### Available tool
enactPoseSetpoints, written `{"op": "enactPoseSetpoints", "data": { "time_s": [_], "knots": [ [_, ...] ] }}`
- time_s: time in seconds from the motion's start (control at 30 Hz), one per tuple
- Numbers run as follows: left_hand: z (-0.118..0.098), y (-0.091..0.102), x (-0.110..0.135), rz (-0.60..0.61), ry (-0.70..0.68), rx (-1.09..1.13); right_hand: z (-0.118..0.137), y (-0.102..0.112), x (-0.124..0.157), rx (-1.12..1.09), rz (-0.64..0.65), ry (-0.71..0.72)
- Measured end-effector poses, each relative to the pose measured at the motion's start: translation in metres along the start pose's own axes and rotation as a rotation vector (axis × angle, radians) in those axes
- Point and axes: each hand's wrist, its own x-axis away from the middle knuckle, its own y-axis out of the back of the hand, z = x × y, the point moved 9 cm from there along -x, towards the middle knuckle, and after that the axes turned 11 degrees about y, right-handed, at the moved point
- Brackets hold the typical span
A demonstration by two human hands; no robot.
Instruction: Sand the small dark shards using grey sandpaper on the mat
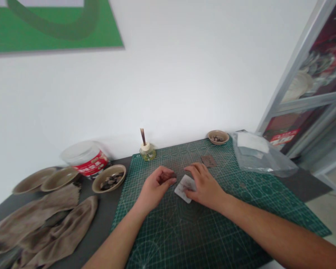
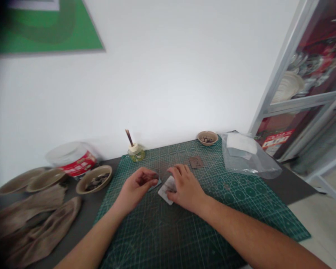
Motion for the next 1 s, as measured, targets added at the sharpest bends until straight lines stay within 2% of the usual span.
{"op": "enactPoseSetpoints", "data": {
  "time_s": [0.1, 0.2, 0.33, 0.47, 0.53, 0.6, 0.67, 0.73, 0.8, 0.87, 1.0],
  "knots": [
    [0.002, -0.016, 0.001, 0.113, 0.005, 0.031, 0.009, 0.002, -0.003, -0.167, -0.036, 0.112],
    [0.004, -0.023, 0.002, 0.153, 0.018, 0.083, 0.012, -0.004, -0.004, -0.321, -0.009, 0.147],
    [0.006, -0.027, 0.002, 0.187, 0.040, 0.142, 0.011, -0.009, -0.003, -0.382, 0.014, 0.156],
    [0.003, -0.032, 0.006, 0.245, 0.032, 0.128, 0.004, -0.004, -0.002, -0.376, -0.019, 0.129],
    [-0.004, -0.036, 0.012, 0.263, -0.016, -0.011, -0.007, 0.001, -0.002, -0.388, -0.058, 0.056],
    [-0.016, -0.046, 0.021, 0.294, -0.116, -0.261, -0.022, 0.005, -0.001, -0.425, -0.115, -0.042],
    [-0.026, -0.061, 0.033, 0.367, -0.244, -0.520, -0.036, 0.006, 0.001, -0.484, -0.164, -0.121],
    [-0.028, -0.074, 0.043, 0.440, -0.318, -0.688, -0.047, 0.004, 0.002, -0.552, -0.183, -0.170],
    [-0.027, -0.079, 0.047, 0.446, -0.342, -0.774, -0.052, -0.002, 0.003, -0.616, -0.173, -0.199],
    [-0.025, -0.080, 0.047, 0.402, -0.346, -0.815, -0.052, -0.009, 0.004, -0.655, -0.135, -0.205],
    [-0.023, -0.083, 0.048, 0.355, -0.347, -0.877, -0.044, -0.010, 0.004, -0.614, -0.068, -0.176]
  ]
}}
